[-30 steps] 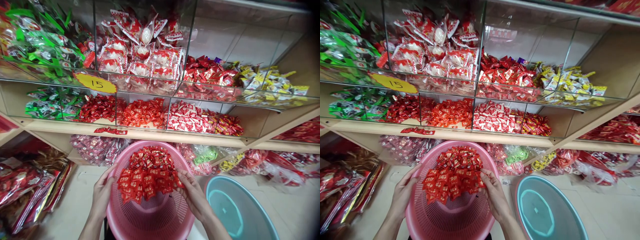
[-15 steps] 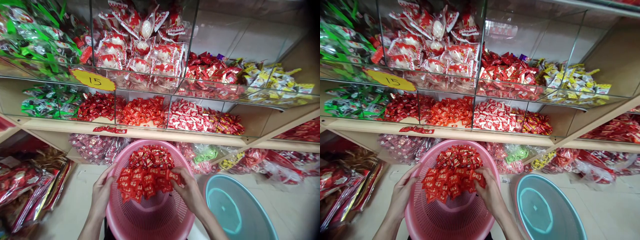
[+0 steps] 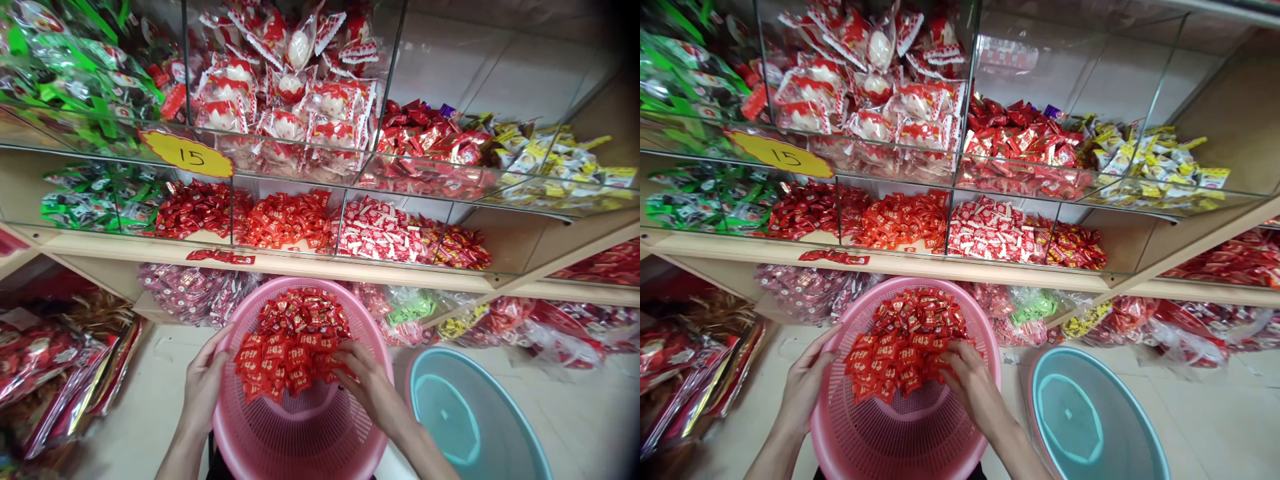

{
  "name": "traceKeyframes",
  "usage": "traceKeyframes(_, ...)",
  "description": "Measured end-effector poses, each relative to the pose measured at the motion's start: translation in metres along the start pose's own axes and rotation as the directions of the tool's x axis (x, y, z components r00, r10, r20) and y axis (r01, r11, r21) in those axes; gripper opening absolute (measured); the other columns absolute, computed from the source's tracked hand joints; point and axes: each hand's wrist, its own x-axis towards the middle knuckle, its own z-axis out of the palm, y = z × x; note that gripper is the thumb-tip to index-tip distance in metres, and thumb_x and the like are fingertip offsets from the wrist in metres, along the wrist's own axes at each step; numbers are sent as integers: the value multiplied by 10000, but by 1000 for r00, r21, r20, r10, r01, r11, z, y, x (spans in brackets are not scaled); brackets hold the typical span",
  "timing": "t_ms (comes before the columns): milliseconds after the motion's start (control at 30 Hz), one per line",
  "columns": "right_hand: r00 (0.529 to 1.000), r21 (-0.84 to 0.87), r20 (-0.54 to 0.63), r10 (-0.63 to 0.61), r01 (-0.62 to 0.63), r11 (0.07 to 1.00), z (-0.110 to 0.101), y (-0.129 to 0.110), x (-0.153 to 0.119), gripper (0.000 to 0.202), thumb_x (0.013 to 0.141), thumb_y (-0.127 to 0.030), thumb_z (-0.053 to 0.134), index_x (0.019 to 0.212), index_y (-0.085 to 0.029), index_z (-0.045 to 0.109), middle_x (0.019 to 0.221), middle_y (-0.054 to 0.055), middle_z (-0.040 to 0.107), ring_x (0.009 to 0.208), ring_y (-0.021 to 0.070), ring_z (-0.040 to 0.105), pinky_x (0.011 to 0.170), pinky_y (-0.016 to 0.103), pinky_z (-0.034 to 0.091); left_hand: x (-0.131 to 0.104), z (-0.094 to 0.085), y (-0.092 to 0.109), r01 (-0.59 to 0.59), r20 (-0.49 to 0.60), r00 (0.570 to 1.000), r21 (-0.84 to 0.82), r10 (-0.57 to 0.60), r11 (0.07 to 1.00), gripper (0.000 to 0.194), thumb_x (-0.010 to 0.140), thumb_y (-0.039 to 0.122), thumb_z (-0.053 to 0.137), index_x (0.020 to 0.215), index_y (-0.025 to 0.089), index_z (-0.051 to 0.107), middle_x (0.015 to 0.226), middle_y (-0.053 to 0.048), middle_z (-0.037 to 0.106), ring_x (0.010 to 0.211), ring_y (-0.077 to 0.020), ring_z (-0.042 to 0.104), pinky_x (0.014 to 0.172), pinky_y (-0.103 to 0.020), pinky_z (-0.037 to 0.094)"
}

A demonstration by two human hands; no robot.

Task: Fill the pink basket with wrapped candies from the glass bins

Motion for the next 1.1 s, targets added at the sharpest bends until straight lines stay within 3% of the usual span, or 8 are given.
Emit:
traceKeyframes(167,986,-211,118,-118,141,967,10,0,9,202,913,-240,462,1075,-247,582,1055,59,594,936,211,537,799,362,429,0,0,1,-23,-13,1000,39,23,999,486,695,242,595,1179,220,614,1232,-31,614,1201,-233,488,1008,-315,349)
traceKeyframes(367,976,-334,143,-167,206,920,16,-1,17,151,907,-245,489,1029,-246,577,1018,32,608,904,187,516,761,331,397,1,0,0,-32,-15,999,33,32,999,488,684,225,599,1171,221,624,1219,-33,623,1197,-236,493,1024,-320,331)
traceKeyframes(733,983,-387,159,-97,152,910,22,3,19,85,895,-230,506,947,-233,574,1021,30,566,916,188,494,764,324,367,2,-1,-4,-30,-8,1000,4,30,1000,482,692,223,609,1173,242,623,1195,-19,638,1189,-228,503,1029,-318,328)
traceKeyframes(1100,986,-428,135,-103,152,891,34,4,25,69,886,-234,524,947,-228,554,964,23,560,862,181,472,736,322,333,2,-1,-3,-39,-7,999,13,39,999,487,691,228,611,1178,234,621,1170,-27,652,1179,-231,512,1026,-323,332)
